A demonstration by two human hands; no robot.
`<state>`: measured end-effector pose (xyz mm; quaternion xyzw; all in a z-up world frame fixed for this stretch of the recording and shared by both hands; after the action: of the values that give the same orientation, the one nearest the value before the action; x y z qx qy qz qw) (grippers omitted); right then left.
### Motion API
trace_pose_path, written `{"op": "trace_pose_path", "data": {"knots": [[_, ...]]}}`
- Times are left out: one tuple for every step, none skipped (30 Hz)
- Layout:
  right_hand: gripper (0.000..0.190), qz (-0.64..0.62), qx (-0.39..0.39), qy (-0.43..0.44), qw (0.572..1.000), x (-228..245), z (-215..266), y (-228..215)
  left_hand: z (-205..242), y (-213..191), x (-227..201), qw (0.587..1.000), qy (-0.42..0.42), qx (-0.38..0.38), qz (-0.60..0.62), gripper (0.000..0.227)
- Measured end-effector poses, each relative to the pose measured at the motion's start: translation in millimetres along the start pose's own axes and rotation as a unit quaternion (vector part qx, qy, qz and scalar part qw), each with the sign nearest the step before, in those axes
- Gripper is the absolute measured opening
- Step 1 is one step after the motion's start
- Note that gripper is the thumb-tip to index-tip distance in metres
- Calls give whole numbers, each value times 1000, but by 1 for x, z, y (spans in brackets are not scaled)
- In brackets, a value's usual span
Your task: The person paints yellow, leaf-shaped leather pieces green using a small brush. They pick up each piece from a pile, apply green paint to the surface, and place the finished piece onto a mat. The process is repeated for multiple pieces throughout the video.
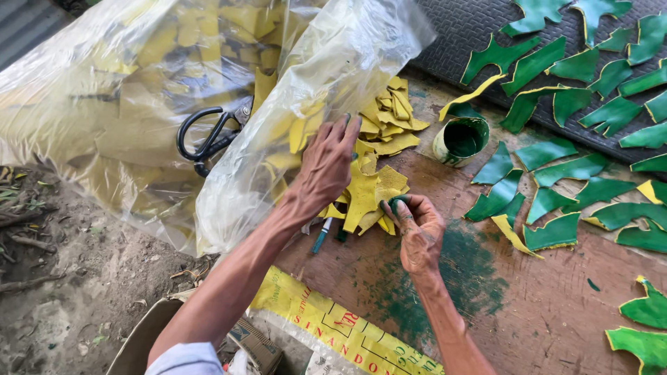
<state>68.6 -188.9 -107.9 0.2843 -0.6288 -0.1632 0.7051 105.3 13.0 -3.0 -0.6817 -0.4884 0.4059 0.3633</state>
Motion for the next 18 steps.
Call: {"op": "trace_pose_path", "data": {"knots": [[9,4,-5,1,1000,0,0,0,-6,4,2,999,-29,38,6,64],[10,8,-12,2,1000,0,0,0,-11,7,3,995,-57,78,11,62],[10,12,-19,3,1000,-1,0,0,-14,7,4,989,-85,117,17,61],[10,16,-15,-2,1000,-1,0,-1,-15,1,1,992,-83,82,51,56],[10,21,-12,-6,1000,-2,1,-2,-15,-7,-2,992,-81,47,85,52],[10,25,-7,-12,1000,-2,1,-3,-15,-19,-5,990,-78,10,118,49],[10,23,-8,-8,1000,-3,0,-5,-14,-32,-6,979,-95,10,182,48],[10,20,-11,-4,1000,-5,-1,-7,-12,-51,-4,963,-110,11,246,48],[10,17,-13,-1,1000,-7,0,-10,-9,-70,-2,943,-126,13,308,48],[11,24,-20,-3,1000,-8,-1,-13,-7,-89,-1,934,-127,17,332,47],[11,30,-26,-5,999,-9,-3,-16,-5,-107,1,925,-129,21,356,46],[12,36,-29,-8,999,-10,-4,-16,-3,-119,0,916,-131,22,378,46],[12,25,-20,-10,999,-11,-3,-14,-3,-126,-6,931,-90,20,352,44],[11,15,-10,-15,1000,-9,-4,-12,-4,-128,-12,944,-47,17,326,43],[11,5,-1,-19,1000,-6,-5,-9,-2,-131,-16,954,-3,14,299,41],[10,9,-15,-14,1000,-1,-5,-8,1,-132,-17,958,0,19,285,38],[10,14,-29,-9,999,5,-6,-8,7,-133,-17,962,4,23,271,35],[10,18,-46,-5,999,11,-8,-8,13,-132,-16,966,9,28,257,31]]}}
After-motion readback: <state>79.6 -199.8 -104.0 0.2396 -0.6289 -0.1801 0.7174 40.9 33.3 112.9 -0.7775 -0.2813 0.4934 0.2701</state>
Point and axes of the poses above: each hand's wrist, its own z-axis away from the middle knuckle, its own y-axis out of the palm, x = y × z, the point moved 3 cm from there along -z, towards the middle knuckle, and after that the axes turned 1 degree about x, right-handed, at the moved point
